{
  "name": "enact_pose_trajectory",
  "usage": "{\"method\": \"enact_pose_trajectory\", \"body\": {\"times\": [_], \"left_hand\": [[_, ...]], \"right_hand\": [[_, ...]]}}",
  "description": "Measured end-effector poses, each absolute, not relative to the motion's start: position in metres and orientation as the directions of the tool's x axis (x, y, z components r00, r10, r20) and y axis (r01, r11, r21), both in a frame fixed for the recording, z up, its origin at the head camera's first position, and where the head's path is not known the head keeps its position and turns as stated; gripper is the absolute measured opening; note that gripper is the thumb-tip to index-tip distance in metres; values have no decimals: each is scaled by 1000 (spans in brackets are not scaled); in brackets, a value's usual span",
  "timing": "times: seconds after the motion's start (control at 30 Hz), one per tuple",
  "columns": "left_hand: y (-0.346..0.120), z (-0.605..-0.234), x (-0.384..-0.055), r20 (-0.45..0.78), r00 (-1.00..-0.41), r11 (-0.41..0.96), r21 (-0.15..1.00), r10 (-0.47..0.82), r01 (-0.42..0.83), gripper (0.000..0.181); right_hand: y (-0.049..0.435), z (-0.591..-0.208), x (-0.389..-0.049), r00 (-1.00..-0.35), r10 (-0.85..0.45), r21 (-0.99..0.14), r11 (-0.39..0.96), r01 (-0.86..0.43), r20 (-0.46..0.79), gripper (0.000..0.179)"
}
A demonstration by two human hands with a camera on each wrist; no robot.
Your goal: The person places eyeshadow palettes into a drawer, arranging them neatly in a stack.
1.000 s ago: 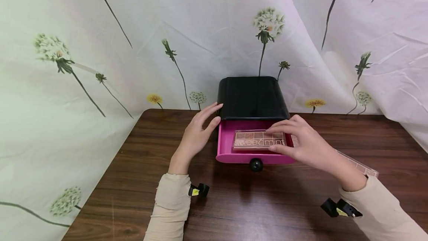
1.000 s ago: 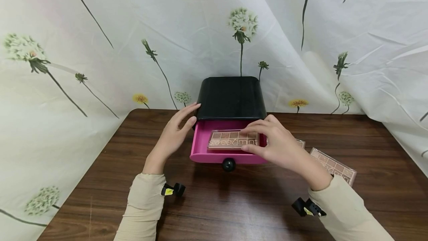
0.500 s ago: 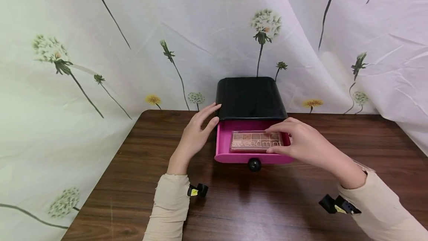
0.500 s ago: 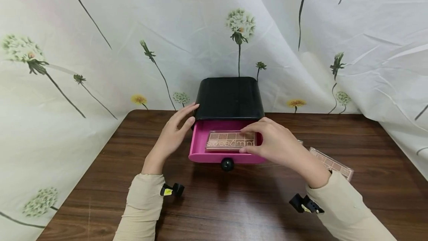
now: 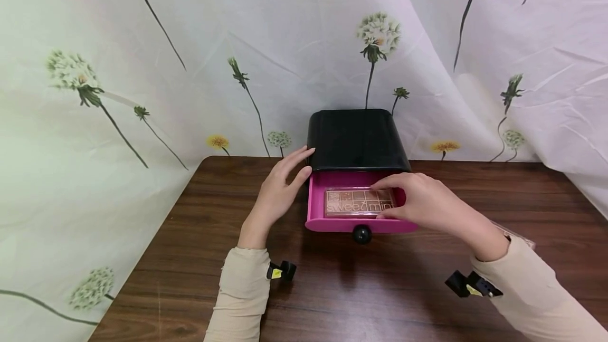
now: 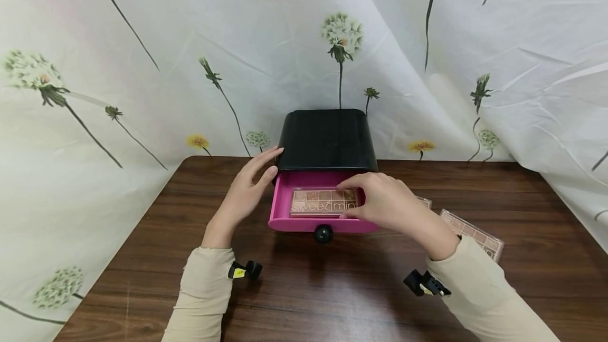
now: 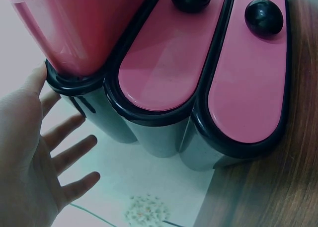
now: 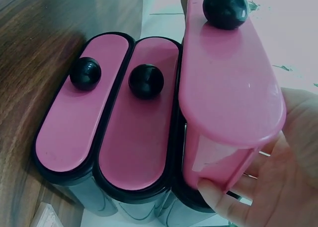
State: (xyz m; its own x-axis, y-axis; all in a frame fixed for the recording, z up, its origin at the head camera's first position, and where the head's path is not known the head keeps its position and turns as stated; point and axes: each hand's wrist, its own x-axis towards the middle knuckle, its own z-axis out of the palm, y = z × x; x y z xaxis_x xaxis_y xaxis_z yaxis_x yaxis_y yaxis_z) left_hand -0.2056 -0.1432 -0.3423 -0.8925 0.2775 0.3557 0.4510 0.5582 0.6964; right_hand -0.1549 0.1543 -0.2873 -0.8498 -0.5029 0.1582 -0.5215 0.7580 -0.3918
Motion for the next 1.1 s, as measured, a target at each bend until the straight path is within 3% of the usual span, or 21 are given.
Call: {"method": "enact_pose_trajectory", "body": {"times": [0.4, 0.67, 0.9, 1.1], "left_hand": [[-142, -342, -206, 355, -892, 567, 689, 280, 452, 49], [-142, -343, -206, 360, -891, 570, 686, 276, 453, 49], [-143, -342, -206, 359, -892, 571, 686, 273, 451, 50], [-143, -344, -206, 362, -891, 568, 687, 273, 453, 50]], "right_hand": [[158, -287, -153, -871, -471, -424, 767, -482, 139, 47], [176, -283, -145, -861, -457, -558, 664, -497, 223, 42], [194, -283, -137, -855, -404, -576, 633, -517, 324, 36], [208, -287, -129, -870, -375, -667, 562, -489, 321, 36]]}}
